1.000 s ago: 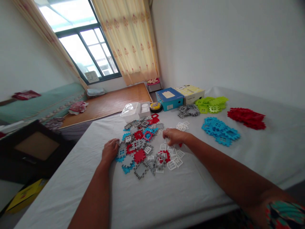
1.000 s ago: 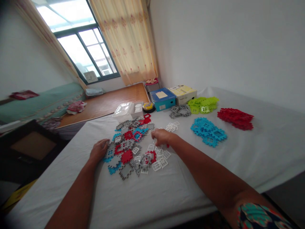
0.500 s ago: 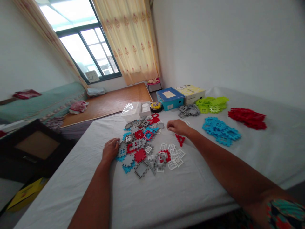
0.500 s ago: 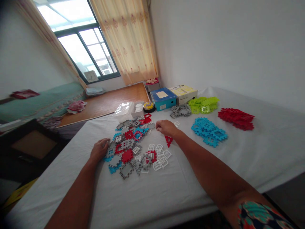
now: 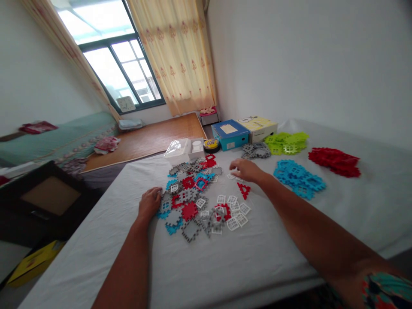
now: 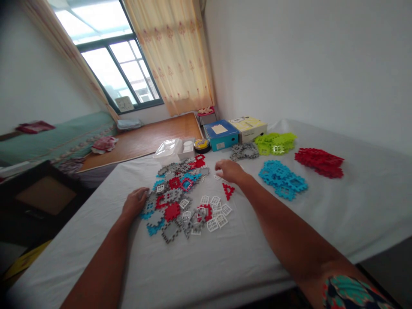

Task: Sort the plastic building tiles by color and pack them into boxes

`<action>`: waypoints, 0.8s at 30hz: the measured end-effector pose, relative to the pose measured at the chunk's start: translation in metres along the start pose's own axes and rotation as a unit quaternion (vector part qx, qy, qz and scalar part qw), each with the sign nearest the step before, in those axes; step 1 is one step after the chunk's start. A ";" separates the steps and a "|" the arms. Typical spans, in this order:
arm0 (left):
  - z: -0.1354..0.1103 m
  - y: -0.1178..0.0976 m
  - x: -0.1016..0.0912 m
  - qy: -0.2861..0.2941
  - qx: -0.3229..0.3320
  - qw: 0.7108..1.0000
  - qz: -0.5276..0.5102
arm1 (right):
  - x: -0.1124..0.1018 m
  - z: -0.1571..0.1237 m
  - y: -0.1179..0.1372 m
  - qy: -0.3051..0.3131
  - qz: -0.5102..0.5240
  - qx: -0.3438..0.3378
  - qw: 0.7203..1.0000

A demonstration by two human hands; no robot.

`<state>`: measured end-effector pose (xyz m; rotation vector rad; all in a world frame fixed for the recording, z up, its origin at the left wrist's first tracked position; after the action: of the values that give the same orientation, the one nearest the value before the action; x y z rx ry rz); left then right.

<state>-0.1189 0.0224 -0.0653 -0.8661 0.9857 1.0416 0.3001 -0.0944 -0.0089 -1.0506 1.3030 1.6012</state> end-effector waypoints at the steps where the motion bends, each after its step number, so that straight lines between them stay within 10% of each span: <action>1: 0.000 0.000 0.000 0.001 0.000 1.000 -0.001 | 0.008 -0.002 0.016 0.056 0.054 -0.065 0.995; 6: 0.000 0.000 -0.001 0.001 -0.008 1.000 -0.008 | 0.041 -0.017 0.062 0.214 0.106 -0.241 0.941; 24: 0.000 -0.001 -0.001 0.015 -0.008 1.000 -0.006 | 0.048 0.001 0.060 0.070 0.055 -0.191 0.978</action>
<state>-0.1181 0.0215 -0.0645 -0.9022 0.9964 1.0296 0.2279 -0.0984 -0.0352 -1.3627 1.1867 1.9431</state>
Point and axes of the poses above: each hand's wrist, its own z-axis towards the middle knuckle, its own x-axis out of the palm, y = z × x, the point moved 6 cm from there along z, towards the middle knuckle, and after that the axes turned 1 degree about z, right-handed, at the moved point
